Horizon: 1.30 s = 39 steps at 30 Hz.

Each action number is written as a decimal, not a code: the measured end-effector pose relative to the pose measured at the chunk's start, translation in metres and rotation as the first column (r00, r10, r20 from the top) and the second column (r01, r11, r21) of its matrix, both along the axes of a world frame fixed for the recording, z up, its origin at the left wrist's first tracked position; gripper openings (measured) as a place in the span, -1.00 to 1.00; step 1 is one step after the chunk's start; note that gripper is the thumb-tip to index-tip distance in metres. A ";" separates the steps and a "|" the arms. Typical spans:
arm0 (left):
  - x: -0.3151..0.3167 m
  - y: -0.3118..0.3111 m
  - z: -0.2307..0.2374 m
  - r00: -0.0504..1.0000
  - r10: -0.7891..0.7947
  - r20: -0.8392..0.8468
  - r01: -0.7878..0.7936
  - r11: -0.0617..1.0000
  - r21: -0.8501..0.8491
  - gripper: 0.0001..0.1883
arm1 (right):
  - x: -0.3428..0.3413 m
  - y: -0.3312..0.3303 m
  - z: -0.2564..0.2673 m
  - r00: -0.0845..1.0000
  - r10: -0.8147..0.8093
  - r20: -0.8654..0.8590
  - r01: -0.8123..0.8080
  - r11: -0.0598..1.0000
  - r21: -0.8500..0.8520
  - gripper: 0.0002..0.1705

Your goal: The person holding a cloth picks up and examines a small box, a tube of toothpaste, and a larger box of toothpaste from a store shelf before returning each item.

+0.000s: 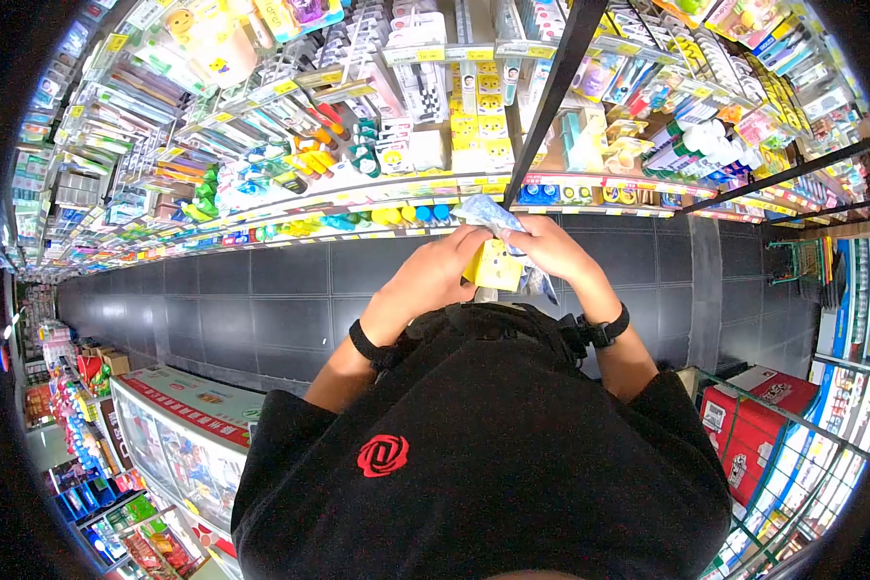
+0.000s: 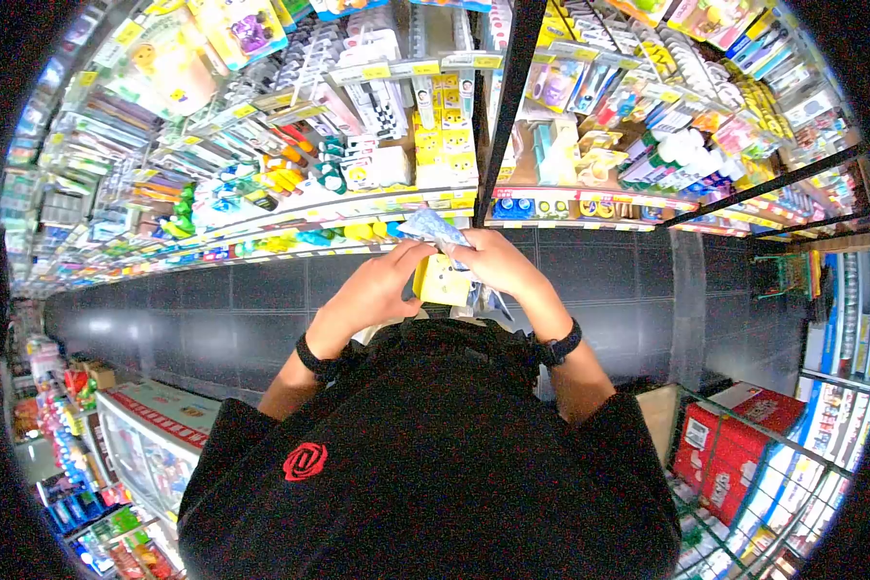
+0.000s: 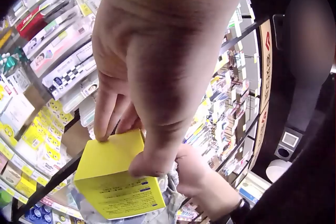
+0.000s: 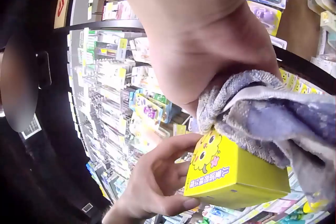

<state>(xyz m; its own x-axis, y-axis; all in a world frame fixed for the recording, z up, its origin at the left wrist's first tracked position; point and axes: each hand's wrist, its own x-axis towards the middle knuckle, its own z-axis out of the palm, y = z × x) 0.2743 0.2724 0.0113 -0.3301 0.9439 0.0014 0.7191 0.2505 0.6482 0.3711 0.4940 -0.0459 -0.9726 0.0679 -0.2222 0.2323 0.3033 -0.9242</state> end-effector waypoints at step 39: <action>-0.023 0.000 -0.022 0.320 0.281 0.905 -0.715 0.698 0.036 -0.43 | 0.017 -0.004 0.004 0.898 -0.401 0.182 0.401 0.572 -0.716 -0.57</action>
<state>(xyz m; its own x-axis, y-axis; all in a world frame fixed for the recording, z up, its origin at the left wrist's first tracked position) 0.2515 0.2725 -0.0104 -0.7815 0.5652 -0.2642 -0.3520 -0.0499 0.9347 0.3883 0.4897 -0.0419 -0.8867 0.2704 -0.3750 0.1603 -0.5810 -0.7979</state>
